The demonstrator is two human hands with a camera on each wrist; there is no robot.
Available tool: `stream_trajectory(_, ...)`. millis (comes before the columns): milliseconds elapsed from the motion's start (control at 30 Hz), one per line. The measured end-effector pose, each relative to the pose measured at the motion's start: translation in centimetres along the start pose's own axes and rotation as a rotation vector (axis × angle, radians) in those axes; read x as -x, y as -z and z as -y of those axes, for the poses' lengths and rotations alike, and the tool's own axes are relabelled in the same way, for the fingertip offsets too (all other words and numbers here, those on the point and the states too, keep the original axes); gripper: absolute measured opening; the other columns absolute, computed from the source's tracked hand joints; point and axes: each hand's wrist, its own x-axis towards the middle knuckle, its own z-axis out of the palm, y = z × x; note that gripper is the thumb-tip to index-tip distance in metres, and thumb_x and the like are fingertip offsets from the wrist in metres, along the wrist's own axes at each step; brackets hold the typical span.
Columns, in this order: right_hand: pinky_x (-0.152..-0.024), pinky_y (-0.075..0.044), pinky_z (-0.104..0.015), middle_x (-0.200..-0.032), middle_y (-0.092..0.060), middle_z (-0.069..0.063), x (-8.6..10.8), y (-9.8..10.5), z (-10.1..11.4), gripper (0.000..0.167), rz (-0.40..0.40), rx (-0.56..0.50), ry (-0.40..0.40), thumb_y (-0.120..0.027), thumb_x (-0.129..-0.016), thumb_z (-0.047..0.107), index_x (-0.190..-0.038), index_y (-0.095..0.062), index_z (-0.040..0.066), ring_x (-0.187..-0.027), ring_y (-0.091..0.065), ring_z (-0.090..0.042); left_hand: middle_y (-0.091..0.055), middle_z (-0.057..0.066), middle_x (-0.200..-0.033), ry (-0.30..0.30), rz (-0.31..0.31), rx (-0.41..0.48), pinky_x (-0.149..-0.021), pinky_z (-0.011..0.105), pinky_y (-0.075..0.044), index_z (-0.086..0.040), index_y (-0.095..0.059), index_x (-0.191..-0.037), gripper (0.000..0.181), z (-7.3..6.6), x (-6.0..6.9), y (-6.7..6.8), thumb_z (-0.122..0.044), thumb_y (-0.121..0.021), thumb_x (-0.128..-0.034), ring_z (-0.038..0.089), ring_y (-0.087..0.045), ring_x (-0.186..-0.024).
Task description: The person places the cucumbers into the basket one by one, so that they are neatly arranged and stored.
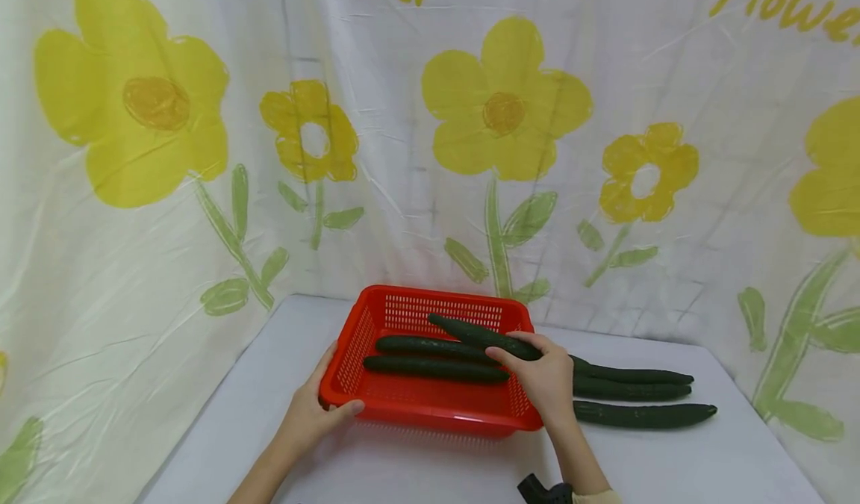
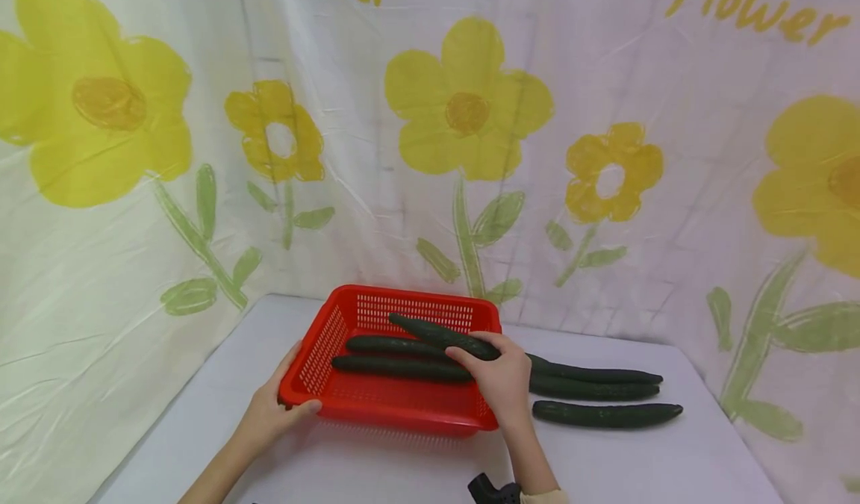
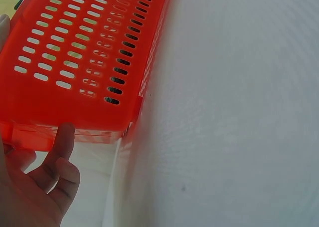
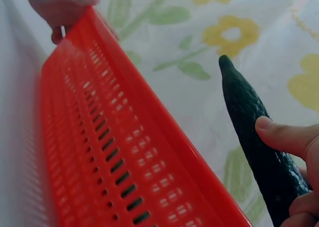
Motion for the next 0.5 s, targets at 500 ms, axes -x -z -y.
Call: stream_trajectory(500,-0.077,-0.054,-0.035,-0.098,-0.08,0.0,-0.5,-3.8,1.3,0.044,0.11,0.037,0.057,-0.098,-0.073,0.044,-0.105,-0.085,0.017,-0.1,-0.066,-0.023,-0.052,0.018,-0.159,-0.017,-0.006,-0.006,-0.093,0.026,-0.055,-0.026,-0.025,-0.17,0.107,0.3,-0.1,0.0,-0.033,-0.089,-0.0851,0.03,-0.063,-0.125)
